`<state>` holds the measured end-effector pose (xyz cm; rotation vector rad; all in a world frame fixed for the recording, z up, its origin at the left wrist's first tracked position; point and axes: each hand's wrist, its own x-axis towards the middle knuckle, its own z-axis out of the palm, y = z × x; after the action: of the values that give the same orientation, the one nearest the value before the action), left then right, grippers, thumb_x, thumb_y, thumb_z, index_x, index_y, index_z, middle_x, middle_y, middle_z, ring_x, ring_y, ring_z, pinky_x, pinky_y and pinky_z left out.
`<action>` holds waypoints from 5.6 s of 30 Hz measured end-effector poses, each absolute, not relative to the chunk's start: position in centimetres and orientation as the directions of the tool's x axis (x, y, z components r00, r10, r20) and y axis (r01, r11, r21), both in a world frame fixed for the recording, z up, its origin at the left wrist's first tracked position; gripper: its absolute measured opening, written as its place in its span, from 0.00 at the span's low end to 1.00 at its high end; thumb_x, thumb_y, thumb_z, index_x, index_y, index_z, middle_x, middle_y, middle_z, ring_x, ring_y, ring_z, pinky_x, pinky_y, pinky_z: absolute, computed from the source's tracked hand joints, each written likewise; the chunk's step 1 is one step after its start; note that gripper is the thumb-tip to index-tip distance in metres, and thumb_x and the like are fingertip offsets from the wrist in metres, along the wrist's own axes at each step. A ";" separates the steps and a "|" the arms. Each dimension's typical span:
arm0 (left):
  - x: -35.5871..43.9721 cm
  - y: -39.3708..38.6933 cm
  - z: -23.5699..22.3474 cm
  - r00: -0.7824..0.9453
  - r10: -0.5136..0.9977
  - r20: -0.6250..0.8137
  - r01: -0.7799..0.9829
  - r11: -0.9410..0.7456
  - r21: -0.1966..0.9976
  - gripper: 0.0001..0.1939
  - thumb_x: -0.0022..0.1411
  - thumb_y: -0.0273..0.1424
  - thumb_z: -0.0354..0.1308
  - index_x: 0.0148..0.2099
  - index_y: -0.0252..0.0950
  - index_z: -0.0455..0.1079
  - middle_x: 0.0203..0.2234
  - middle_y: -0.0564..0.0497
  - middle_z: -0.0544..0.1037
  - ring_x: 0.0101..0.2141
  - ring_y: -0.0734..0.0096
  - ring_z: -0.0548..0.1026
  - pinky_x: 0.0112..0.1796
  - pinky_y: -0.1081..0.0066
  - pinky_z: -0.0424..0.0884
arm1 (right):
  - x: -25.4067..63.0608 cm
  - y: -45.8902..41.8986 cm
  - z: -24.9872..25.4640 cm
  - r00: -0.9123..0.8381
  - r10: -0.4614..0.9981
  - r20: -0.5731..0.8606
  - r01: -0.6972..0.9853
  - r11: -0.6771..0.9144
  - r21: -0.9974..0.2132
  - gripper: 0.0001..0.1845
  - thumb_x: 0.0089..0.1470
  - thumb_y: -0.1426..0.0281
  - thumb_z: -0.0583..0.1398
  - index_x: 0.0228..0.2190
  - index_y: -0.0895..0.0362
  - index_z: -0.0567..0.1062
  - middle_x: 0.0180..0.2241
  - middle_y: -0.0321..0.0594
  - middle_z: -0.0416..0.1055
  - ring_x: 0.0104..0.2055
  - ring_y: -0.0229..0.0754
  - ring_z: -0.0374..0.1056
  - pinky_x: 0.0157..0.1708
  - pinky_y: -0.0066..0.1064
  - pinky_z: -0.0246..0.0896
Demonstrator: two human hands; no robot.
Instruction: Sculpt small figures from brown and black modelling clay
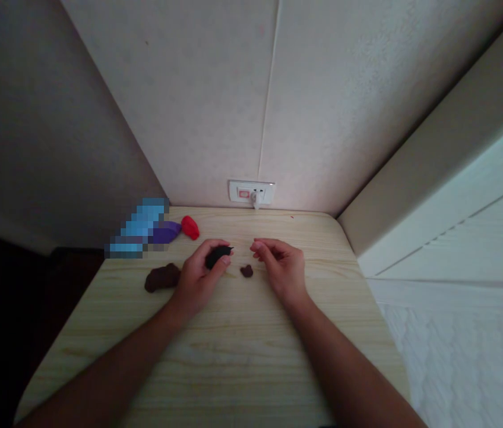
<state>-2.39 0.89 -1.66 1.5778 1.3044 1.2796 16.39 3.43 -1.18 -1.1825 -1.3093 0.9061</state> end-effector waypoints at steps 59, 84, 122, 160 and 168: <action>-1.6 0.8 -2.0 0.030 0.934 0.357 0.508 -0.321 0.799 0.19 0.60 0.25 0.62 0.54 0.36 0.74 0.50 0.45 0.80 0.52 0.60 0.76 0.57 0.57 0.71 | 17.4 5.3 -2.6 0.044 0.998 0.048 0.005 0.048 -0.999 0.24 0.51 0.47 0.68 0.28 0.57 0.80 0.27 0.43 0.80 0.25 0.38 0.71 0.29 0.30 0.70; -1.9 0.8 -2.0 0.013 0.944 0.331 0.487 -0.295 0.822 0.17 0.60 0.24 0.61 0.52 0.38 0.73 0.48 0.46 0.80 0.51 0.60 0.76 0.55 0.57 0.72 | 17.3 5.5 -2.4 0.087 0.995 0.048 -0.022 0.050 -0.999 0.21 0.41 0.56 0.76 0.29 0.57 0.79 0.22 0.36 0.75 0.23 0.36 0.66 0.26 0.28 0.63; -2.0 0.9 -2.0 0.015 0.950 0.312 0.489 -0.279 0.826 0.16 0.60 0.22 0.60 0.51 0.38 0.73 0.46 0.46 0.80 0.49 0.59 0.77 0.53 0.57 0.72 | 17.0 5.1 -2.0 0.025 0.996 0.085 0.004 0.085 -0.996 0.22 0.54 0.49 0.67 0.26 0.56 0.74 0.22 0.37 0.73 0.22 0.36 0.64 0.25 0.29 0.60; -2.0 0.9 -2.2 0.008 0.953 0.303 0.488 -0.268 0.831 0.16 0.61 0.23 0.60 0.51 0.37 0.73 0.47 0.46 0.79 0.50 0.60 0.76 0.53 0.58 0.72 | 17.0 5.1 -1.8 0.042 0.997 0.066 0.068 0.063 -0.996 0.21 0.52 0.51 0.69 0.30 0.58 0.77 0.22 0.36 0.73 0.21 0.35 0.64 0.22 0.27 0.59; -1.8 0.8 -2.0 0.028 0.952 0.304 0.490 -0.279 0.826 0.16 0.61 0.24 0.60 0.52 0.36 0.72 0.47 0.45 0.79 0.50 0.60 0.76 0.54 0.57 0.71 | 17.0 5.1 -1.7 0.043 0.997 0.059 0.080 0.055 -0.995 0.22 0.53 0.51 0.68 0.29 0.58 0.77 0.21 0.36 0.73 0.21 0.35 0.63 0.23 0.27 0.58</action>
<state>-1.84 0.79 -1.99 1.8053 1.4614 1.1918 17.04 5.10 -1.72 -1.2452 -1.2595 1.0957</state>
